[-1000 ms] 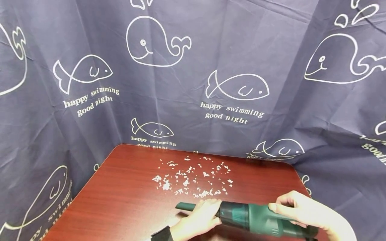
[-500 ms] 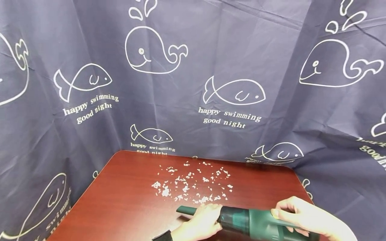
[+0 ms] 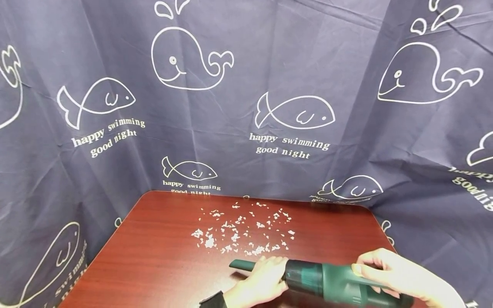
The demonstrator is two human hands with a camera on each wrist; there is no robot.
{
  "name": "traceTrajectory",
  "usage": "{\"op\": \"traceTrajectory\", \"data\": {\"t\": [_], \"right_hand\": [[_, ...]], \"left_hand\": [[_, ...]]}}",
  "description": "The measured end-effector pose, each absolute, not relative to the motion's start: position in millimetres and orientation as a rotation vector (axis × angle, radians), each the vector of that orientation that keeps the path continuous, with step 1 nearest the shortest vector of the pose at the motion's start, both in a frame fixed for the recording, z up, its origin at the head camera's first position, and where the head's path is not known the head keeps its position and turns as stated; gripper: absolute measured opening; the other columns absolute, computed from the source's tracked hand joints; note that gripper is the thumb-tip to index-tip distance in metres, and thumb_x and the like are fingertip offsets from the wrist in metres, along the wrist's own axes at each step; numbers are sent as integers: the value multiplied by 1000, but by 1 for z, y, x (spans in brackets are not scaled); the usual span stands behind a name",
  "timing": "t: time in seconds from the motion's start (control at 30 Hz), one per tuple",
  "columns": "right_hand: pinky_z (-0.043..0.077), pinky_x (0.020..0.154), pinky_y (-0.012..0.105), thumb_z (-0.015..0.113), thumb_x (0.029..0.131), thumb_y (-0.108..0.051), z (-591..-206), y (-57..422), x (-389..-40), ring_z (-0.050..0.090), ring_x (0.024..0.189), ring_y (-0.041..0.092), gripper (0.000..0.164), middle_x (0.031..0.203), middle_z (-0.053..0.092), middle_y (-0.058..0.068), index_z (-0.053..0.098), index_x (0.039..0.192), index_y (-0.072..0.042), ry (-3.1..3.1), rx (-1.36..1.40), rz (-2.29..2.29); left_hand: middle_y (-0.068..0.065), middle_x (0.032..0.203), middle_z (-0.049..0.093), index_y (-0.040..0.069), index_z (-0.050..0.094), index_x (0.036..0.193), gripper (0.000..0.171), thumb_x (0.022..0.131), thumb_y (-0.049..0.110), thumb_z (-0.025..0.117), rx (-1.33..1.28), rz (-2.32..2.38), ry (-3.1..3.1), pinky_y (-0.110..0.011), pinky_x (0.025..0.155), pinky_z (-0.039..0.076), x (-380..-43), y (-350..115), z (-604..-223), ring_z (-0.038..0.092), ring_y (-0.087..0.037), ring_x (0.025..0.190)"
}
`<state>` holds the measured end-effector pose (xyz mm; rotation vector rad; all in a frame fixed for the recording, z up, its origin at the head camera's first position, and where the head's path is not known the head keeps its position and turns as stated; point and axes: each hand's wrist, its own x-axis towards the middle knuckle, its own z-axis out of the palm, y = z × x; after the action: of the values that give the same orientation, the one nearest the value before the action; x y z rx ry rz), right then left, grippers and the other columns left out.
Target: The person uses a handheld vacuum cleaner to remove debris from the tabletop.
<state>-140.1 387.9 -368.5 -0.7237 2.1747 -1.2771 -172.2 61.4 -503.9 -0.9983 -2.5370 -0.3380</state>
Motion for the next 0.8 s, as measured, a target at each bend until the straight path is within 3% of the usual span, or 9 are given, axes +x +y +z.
{"op": "traceTrajectory", "data": {"t": [0.27, 0.47, 0.67, 0.8], "right_hand": [[25, 34, 20, 36, 104, 9, -377, 395, -141, 33, 38, 12, 33, 62, 42, 17, 60, 88, -6, 2060, -826, -1319], [25, 32, 19, 37, 103, 11, -378, 399, -142, 35, 37, 11, 34, 61, 43, 15, 60, 87, -9, 2101, -886, -1294], [24, 34, 24, 38, 107, 3, -371, 405, -140, 33, 37, 18, 34, 58, 40, 15, 62, 86, -8, 2132, -727, -1242], [25, 36, 25, 38, 108, 1, -370, 409, -137, 35, 40, 6, 35, 58, 39, 15, 62, 84, -9, 2177, -683, -1213]], "left_hand": [[12, 79, 65, 21, 63, 90, 26, 79, 36, 81, -1012, -314, -2536, -23, 60, 29, -172, 63, -503, 59, -4, 72], [11, 83, 67, 21, 64, 92, 26, 82, 38, 81, -1017, -330, -2561, -23, 60, 31, -174, 67, -502, 62, -5, 75], [12, 87, 69, 21, 65, 94, 28, 80, 39, 82, -1048, -396, -2617, -24, 63, 35, -176, 72, -500, 65, -4, 82], [11, 89, 70, 21, 66, 96, 32, 77, 39, 84, -1053, -386, -2647, -23, 64, 36, -175, 74, -499, 66, -4, 84]]}}
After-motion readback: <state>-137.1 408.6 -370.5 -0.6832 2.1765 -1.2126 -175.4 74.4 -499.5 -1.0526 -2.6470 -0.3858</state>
